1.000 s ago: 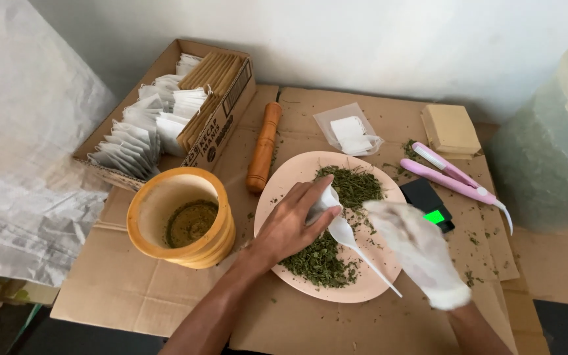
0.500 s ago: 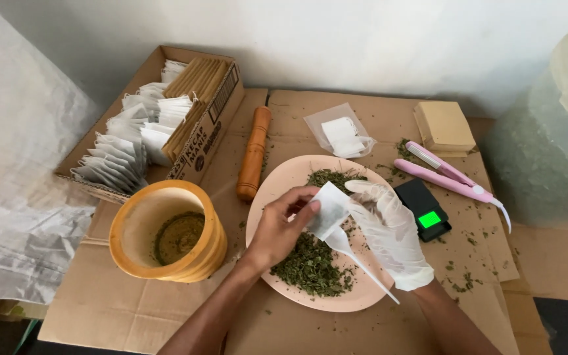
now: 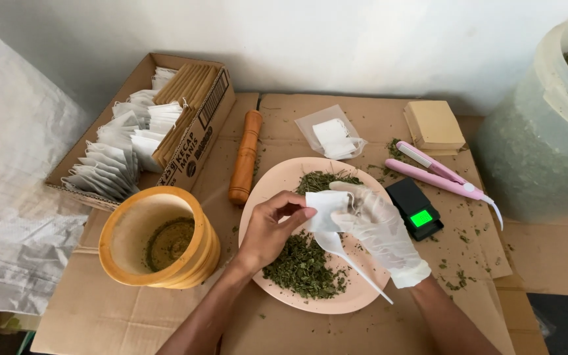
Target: Filling small tea bags with dried herbs using a spoon and sealing them with a heat sealer.
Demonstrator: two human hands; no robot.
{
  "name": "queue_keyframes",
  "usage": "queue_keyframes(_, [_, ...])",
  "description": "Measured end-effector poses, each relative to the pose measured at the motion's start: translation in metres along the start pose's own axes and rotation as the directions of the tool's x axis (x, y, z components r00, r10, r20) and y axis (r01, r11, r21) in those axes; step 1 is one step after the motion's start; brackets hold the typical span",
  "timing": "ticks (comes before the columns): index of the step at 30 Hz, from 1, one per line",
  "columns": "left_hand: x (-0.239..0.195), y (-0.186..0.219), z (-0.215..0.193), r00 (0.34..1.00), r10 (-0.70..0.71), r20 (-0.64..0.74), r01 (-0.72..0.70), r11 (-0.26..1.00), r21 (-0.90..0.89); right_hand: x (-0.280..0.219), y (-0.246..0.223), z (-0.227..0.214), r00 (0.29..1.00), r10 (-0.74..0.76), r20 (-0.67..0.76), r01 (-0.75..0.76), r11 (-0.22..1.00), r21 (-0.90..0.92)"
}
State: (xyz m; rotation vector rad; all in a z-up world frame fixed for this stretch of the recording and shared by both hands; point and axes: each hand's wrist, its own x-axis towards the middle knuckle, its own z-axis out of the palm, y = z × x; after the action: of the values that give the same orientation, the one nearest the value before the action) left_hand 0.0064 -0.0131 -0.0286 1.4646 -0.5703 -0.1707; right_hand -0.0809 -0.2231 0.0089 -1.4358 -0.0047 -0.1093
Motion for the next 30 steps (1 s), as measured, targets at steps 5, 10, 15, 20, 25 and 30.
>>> queue_keyframes(5, [-0.001,0.003,-0.001,0.999,-0.021,0.025,0.022,1.0,-0.012,-0.002,0.001,0.004,1.0,0.017,-0.011,-0.017,1.0,-0.004])
queue_keyframes(10, [-0.001,0.002,0.001,1.0,-0.005,0.014,0.005,1.0,0.009,0.0,-0.001,0.005,0.999,0.031,-0.01,-0.031,0.999,-0.009])
queue_keyframes(15, [-0.003,0.011,0.001,0.998,0.033,0.051,-0.035,0.999,0.028,0.006,-0.003,0.012,0.998,0.057,-0.022,-0.058,0.998,-0.015])
queue_keyframes(20, [-0.001,0.016,0.001,0.996,0.079,0.041,-0.082,0.993,0.083,0.0,-0.004,0.006,0.997,0.075,-0.024,-0.076,0.997,-0.021])
queue_keyframes(25, [-0.003,0.019,0.002,0.995,0.093,0.041,-0.096,0.992,0.081,0.001,-0.005,0.008,0.995,0.097,-0.032,-0.098,0.995,-0.026])
queue_keyframes(30, [-0.004,0.019,0.0,0.996,0.084,-0.011,-0.083,0.992,0.093,0.0,-0.006,0.01,0.992,0.119,-0.046,-0.121,0.992,-0.03])
